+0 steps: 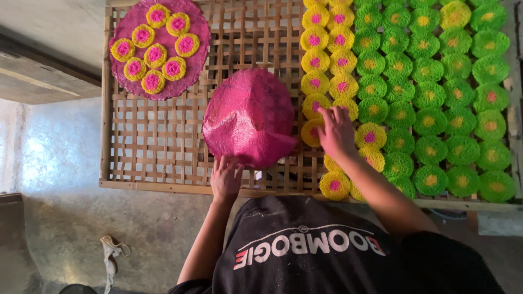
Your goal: The person arranges small colorful circular items on pink circular mats placed on a bamboo lattice tray. They pick up the items one by one and place them in rows, then move the mats to a nearby table and continue arranging similar pink rolled items on a dark circular tray.
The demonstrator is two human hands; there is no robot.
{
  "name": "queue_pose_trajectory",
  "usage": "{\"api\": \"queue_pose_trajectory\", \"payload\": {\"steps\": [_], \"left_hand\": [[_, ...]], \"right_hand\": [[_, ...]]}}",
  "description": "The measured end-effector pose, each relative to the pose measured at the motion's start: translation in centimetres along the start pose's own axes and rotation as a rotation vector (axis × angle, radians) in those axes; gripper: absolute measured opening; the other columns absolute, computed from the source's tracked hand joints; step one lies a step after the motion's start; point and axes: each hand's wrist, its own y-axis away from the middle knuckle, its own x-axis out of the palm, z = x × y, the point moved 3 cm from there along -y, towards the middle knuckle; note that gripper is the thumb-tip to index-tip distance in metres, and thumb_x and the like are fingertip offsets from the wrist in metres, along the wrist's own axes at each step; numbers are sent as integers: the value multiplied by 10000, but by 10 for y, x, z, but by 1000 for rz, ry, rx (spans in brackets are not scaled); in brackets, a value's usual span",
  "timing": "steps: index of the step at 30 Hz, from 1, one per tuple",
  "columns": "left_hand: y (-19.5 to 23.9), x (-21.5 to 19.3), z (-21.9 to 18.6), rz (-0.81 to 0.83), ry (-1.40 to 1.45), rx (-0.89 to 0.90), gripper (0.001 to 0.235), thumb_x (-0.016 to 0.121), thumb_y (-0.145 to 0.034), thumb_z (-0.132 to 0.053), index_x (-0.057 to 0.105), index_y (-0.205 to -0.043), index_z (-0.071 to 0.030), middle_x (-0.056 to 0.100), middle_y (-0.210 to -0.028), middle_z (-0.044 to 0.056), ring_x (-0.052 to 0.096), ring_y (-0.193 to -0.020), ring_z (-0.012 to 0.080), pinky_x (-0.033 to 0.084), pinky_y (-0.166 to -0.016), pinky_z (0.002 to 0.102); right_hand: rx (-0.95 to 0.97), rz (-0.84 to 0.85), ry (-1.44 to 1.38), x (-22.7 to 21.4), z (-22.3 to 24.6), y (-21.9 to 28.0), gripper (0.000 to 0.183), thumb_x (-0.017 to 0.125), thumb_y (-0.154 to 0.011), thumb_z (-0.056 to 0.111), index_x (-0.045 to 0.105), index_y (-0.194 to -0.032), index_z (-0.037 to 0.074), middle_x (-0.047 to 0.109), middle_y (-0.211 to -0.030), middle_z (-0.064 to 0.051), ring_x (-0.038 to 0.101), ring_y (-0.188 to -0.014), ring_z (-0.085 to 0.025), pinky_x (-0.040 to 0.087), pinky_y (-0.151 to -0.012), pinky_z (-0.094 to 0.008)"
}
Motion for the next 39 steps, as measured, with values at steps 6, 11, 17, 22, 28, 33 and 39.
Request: {"api": "queue_pose_trajectory", "payload": {"steps": [6, 11, 17, 22, 28, 33, 39], "left_hand": [[8, 26, 8, -34, 38, -38, 178, 598, -953, -181, 613, -1084, -61, 608, -1103, 162, 586, -1072, 387, 469, -884, 507], [4, 2, -26, -325, 150, 42, 325, 599, -976, -156, 548, -1238, 31, 580, -1192, 282, 539, -1107, 496, 438, -946, 553], [-19, -50, -104, -527, 338, 204, 412, 616, -994, -163, 448, -1333, 2, 483, -1355, 212, 439, -1269, 369, 353, -1089, 509], [-34, -65, -120, -455, 260, 161, 372, 598, -989, -94, 474, -1327, -1, 472, -1355, 206, 409, -1301, 354, 321, -1139, 523], [-40, -42, -101, -333, 131, 108, 337, 630, -933, -100, 550, -1253, -31, 502, -1318, 192, 420, -1255, 365, 332, -1106, 535], [-63, -33, -94, -299, 112, 176, 336, 648, -952, -132, 555, -1259, -35, 510, -1303, 187, 452, -1224, 358, 348, -1067, 520], [-78, -29, -73, -232, 91, 127, 397, 693, -882, -181, 601, -1248, -57, 552, -1309, 206, 483, -1239, 429, 404, -1047, 525]], "right_hand": [[-376, 285, -171, 12, 90, 1, 1082, 916, -538, 457, 462, -1460, 117, 477, -1423, -173, 500, -1276, -363, 411, -1046, -482], [-754, -98, -224, -8, 98, -12, 422, 604, -908, 370, 621, -1299, 210, 548, -1415, -109, 533, -1314, -309, 379, -1095, -472], [123, -224, -1100, -20, -60, -93, 219, 577, -990, 121, 697, -1136, 12, 712, -1072, -86, 636, -1004, -242, 541, -931, -387], [533, -920, -735, -162, -341, -86, 256, 559, -1024, 162, 616, -1234, 28, 700, -1149, -96, 653, -1062, -263, 565, -919, -377], [1031, -1301, -828, -280, -486, 67, 332, 537, -1064, 211, 518, -1353, 49, 687, -1240, -107, 673, -1131, -289, 594, -903, -364], [1277, -1251, -1162, -281, -497, 154, 408, 519, -1098, 252, 437, -1451, 65, 676, -1317, -116, 690, -1190, -310, 618, -890, -353], [1223, -797, -1824, -240, -493, 156, 395, 516, -1138, 208, 592, -1429, -47, 732, -1342, -171, 717, -1208, -323, 641, -854, -300]]}}
